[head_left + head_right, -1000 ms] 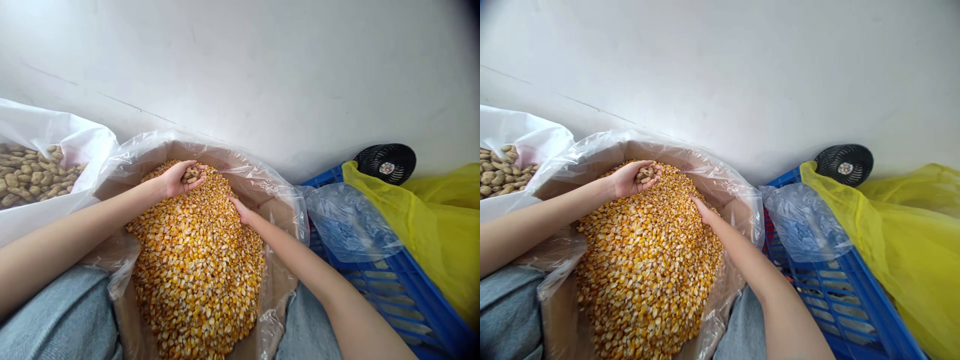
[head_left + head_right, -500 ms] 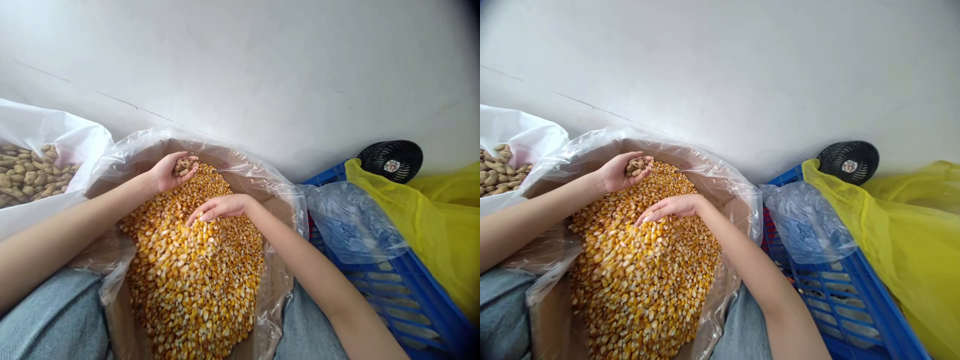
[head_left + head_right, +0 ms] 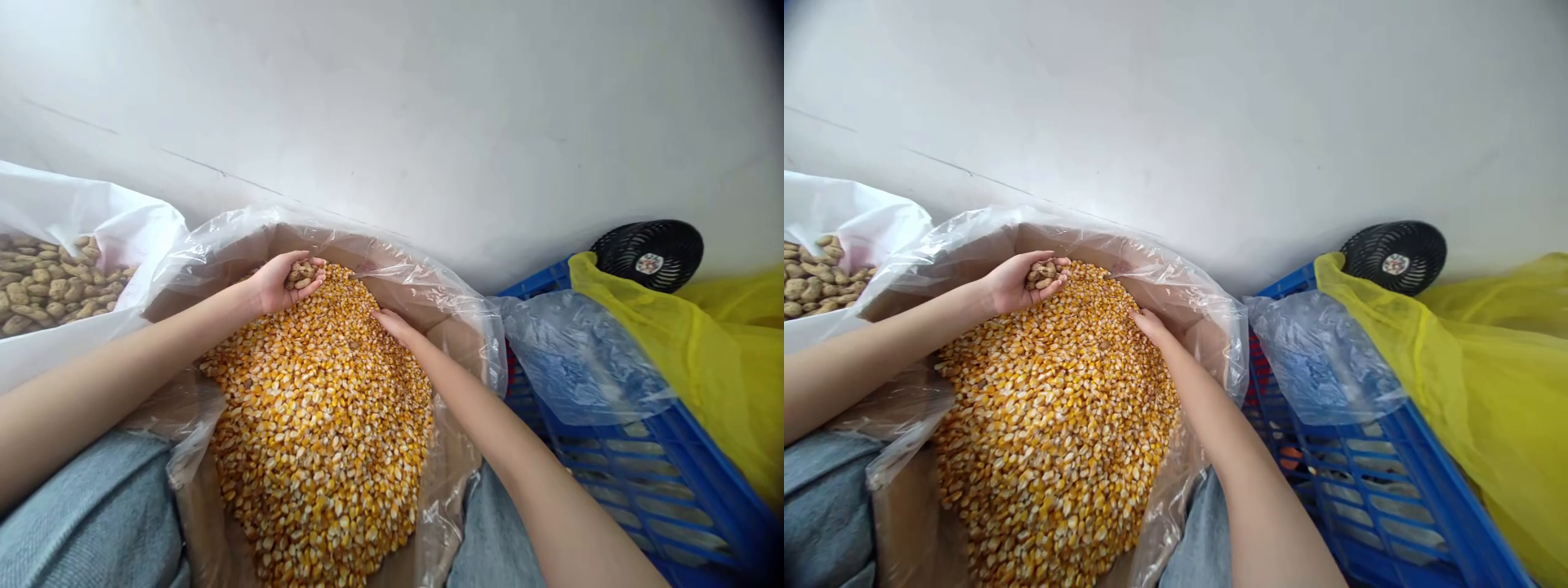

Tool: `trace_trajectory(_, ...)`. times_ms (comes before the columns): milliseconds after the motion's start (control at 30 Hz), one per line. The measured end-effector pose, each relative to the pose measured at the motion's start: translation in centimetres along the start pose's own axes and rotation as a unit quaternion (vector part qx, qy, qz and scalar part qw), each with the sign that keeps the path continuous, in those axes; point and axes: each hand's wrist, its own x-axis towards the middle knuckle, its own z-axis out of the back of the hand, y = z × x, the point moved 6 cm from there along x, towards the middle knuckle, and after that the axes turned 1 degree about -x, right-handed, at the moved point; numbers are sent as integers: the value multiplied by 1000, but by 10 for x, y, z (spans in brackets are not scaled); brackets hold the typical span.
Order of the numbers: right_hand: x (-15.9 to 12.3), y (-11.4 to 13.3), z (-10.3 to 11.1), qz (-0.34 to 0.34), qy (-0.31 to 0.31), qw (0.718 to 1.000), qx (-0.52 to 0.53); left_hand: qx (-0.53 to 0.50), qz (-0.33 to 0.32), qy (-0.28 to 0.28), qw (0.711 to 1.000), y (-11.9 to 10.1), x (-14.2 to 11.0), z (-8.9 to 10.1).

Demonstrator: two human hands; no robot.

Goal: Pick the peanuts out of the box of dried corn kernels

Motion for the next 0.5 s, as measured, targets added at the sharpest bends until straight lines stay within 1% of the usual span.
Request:
trace_trajectory(100,-3,-5,-9,-9,1,999,42,3,-1,5,1000,-2,-1,-1)
trace_trajectory(200,-4,-5,-16,-18,37,996,77,2,-5,10,1000,-4,-2,-3)
trace_trajectory(300,-5,-1,-25,-29,85,990,105,6,-9,9,1000,-4,-2,-3)
trace_trajectory(433,-10,9,-37,-57,150,971,176,12,-9,5,1000,-3,-1,-2)
trace_trajectory(500,-16,17,-45,-74,194,953,222,15,-10,6,1000,-3,-1,-1)
